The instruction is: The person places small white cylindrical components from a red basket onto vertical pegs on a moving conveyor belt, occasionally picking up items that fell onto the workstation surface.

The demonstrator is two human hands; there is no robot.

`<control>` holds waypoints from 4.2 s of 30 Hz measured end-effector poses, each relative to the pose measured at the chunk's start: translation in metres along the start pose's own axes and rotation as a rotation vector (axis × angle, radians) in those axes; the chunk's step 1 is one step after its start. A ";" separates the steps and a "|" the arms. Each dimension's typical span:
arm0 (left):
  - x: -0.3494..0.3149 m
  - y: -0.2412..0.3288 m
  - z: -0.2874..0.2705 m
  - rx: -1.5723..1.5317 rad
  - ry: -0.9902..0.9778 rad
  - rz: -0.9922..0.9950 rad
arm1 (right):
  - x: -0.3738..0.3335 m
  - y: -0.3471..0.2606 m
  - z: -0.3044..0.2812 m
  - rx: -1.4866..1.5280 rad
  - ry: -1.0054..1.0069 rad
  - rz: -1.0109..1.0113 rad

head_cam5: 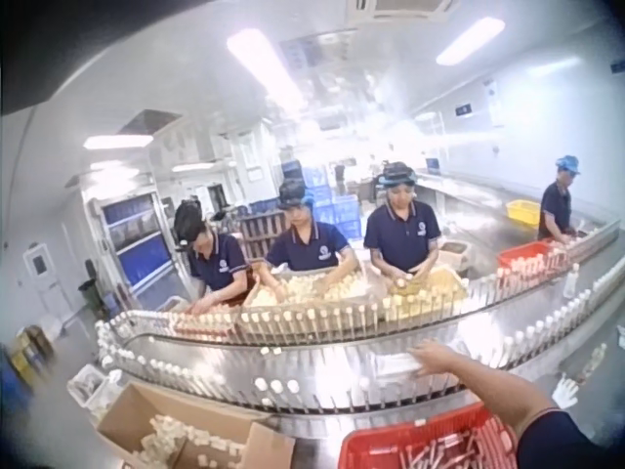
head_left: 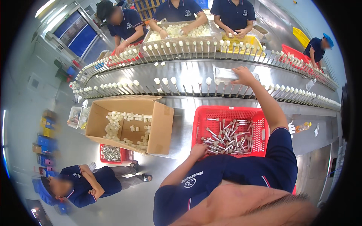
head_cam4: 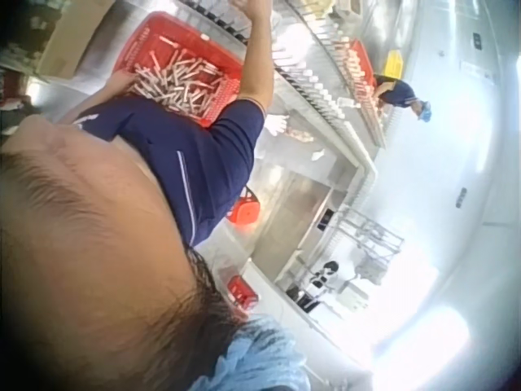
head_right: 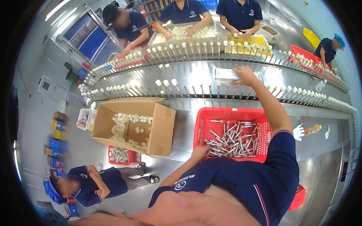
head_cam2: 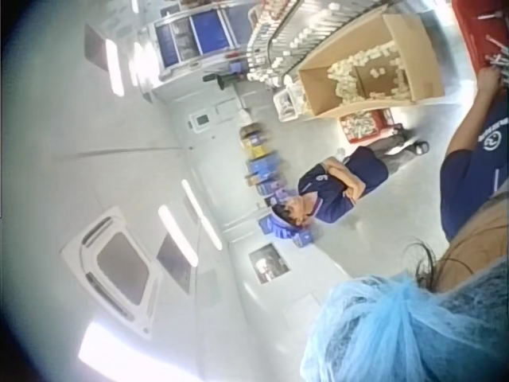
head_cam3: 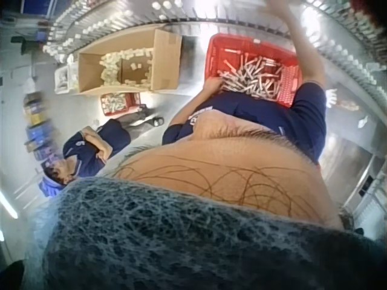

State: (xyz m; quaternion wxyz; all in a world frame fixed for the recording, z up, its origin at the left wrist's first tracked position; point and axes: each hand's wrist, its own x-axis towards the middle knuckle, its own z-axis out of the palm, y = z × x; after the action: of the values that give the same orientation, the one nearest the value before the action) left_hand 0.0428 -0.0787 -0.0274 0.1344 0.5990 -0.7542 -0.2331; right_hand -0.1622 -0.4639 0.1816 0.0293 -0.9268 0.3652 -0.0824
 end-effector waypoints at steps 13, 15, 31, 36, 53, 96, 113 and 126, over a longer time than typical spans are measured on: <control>0.001 0.004 -0.002 -0.020 0.014 -0.005 | 0.024 -0.021 0.023 0.007 0.009 -0.111; 0.002 0.005 -0.002 -0.010 -0.010 -0.014 | 0.017 -0.012 0.018 0.005 -0.001 -0.083; -0.001 -0.002 0.000 -0.037 0.029 0.038 | 0.069 -0.066 -0.016 0.061 0.161 -0.195; -0.002 0.001 -0.003 -0.053 0.054 0.027 | 0.092 -0.088 0.026 0.031 -0.019 -0.199; -0.003 -0.003 -0.001 -0.050 0.049 0.022 | 0.079 -0.093 0.001 0.002 0.043 -0.191; 0.000 -0.004 0.001 -0.041 0.045 0.035 | 0.053 -0.068 0.029 -0.006 0.050 -0.142; -0.001 -0.002 0.008 -0.056 0.076 0.011 | 0.060 -0.083 0.038 -0.012 0.012 -0.128; 0.000 -0.005 0.003 -0.021 -0.007 0.025 | 0.037 -0.038 0.010 0.150 0.159 -0.204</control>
State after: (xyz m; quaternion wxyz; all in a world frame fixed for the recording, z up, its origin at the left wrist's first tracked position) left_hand 0.0452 -0.0789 -0.0326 0.1408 0.5872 -0.7596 -0.2415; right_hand -0.1082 -0.4616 0.1808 0.0610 -0.9448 0.2631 -0.1853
